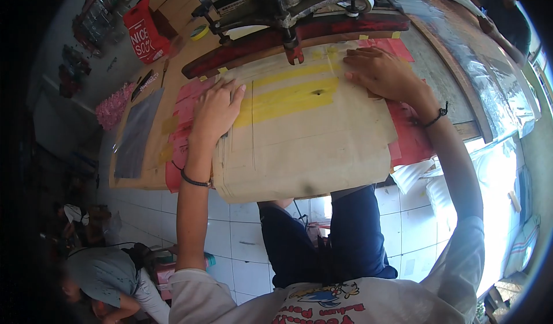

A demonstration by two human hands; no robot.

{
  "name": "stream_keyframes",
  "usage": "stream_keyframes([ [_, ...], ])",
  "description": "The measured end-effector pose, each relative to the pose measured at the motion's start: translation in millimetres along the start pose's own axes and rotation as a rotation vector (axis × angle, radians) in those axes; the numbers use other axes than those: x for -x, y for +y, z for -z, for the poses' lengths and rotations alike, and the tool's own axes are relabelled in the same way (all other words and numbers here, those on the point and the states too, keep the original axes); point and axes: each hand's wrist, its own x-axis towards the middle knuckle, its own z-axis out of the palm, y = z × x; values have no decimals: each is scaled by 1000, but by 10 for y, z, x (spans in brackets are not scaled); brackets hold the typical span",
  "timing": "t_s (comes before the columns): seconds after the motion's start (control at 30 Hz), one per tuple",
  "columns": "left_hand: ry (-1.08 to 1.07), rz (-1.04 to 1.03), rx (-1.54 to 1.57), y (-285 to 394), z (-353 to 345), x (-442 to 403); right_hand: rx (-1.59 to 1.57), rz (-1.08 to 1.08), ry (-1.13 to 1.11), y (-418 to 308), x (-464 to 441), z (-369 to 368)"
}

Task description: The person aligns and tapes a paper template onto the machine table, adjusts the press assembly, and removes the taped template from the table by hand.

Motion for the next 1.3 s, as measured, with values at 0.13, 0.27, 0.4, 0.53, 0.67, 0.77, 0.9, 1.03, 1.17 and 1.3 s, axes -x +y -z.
stream_keyframes([
  [0.13, 26, 125, -37, -53, 193, 47, -3, -58, 114, 20, -13, -39],
  [0.27, 46, 118, 7, -204, 161, 35, 41, -85, 58, 8, 0, 1],
  [0.4, 61, 19, 82, -299, 91, 26, 41, -87, 43, -34, -7, -26],
  [0.53, 31, 48, 68, -188, 137, 33, 62, -77, 42, -47, 4, -19],
  [0.67, 37, -19, -30, -184, 51, 59, 63, -54, 73, -25, 24, -29],
  [0.77, 59, -30, -55, -192, 30, 63, -6, -67, 95, -73, 2, 69],
  [0.9, 61, 19, 23, -120, 143, 68, -65, -1, 104, -65, -11, 90],
  [1.03, 192, -70, -50, -147, 200, 22, -224, 30, 52, -129, -46, 171],
  [1.17, -52, 73, 83, -48, 273, 33, -193, 100, 60, -123, -29, 134],
  [1.3, -61, 44, 68, -82, 240, 27, -198, 120, 42, -89, -33, 129],
])
